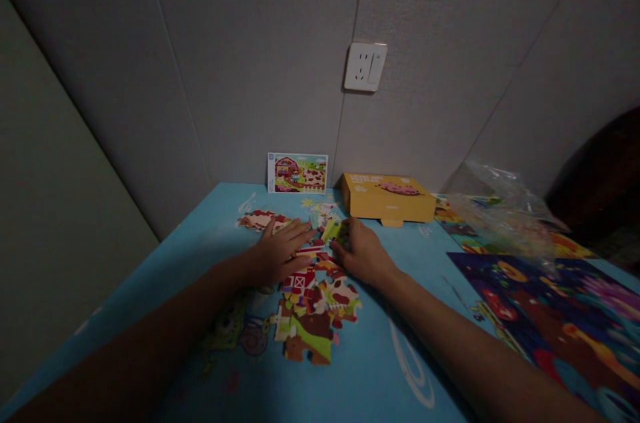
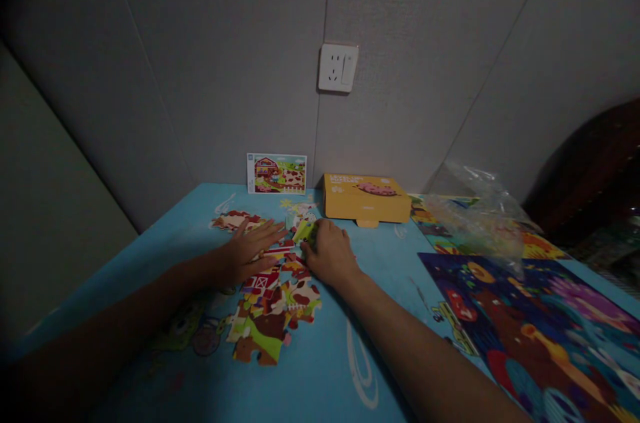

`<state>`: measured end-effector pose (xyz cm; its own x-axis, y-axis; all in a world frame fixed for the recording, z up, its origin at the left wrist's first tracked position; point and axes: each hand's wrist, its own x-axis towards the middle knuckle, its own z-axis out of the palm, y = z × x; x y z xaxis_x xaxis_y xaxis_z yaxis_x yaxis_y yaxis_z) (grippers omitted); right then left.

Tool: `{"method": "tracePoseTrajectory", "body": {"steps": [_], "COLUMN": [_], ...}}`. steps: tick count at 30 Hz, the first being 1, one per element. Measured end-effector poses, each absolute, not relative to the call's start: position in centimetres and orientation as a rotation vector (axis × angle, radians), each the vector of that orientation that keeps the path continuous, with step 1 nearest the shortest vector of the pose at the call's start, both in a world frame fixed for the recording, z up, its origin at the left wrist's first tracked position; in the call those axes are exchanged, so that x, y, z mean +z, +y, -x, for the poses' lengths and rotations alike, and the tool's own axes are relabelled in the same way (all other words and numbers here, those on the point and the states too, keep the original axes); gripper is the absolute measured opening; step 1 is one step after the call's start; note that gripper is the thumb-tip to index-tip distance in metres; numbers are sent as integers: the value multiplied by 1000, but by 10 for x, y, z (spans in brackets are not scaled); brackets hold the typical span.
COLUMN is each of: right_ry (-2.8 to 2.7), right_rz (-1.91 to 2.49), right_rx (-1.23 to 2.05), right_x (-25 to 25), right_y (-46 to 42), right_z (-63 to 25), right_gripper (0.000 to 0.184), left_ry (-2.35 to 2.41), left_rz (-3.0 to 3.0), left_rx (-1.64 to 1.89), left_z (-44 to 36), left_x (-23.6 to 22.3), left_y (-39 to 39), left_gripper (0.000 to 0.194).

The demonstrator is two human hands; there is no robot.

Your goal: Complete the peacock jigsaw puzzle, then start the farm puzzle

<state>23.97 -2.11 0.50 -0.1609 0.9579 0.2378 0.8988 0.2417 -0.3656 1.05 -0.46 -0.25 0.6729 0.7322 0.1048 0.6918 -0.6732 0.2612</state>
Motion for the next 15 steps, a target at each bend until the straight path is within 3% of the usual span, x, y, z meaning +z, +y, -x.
{"method": "tracePoseTrajectory", "body": {"steps": [6, 8, 11, 15], "right_ry": [-1939, -1967, -2124, -2371], "right_rz": [1586, 1507, 1443, 1455], "right_rx": [222, 216, 282, 349], "right_x": [8, 9, 11, 13], "right_y": [-17, -16, -19, -27], "right_z": [-243, -244, -242, -237], "right_gripper": [20, 22, 37, 53], "left_ry": [836, 874, 1346, 2061], "left_rz": [-2673, -2688, -2675, -2372], "left_rx": [441, 534, 568, 390], "left_z": [-12, -12, -10, -1], "left_x": [8, 9, 4, -10], "left_y": [-8, -6, 1, 12], "left_gripper": [52, 47, 49, 73]}}
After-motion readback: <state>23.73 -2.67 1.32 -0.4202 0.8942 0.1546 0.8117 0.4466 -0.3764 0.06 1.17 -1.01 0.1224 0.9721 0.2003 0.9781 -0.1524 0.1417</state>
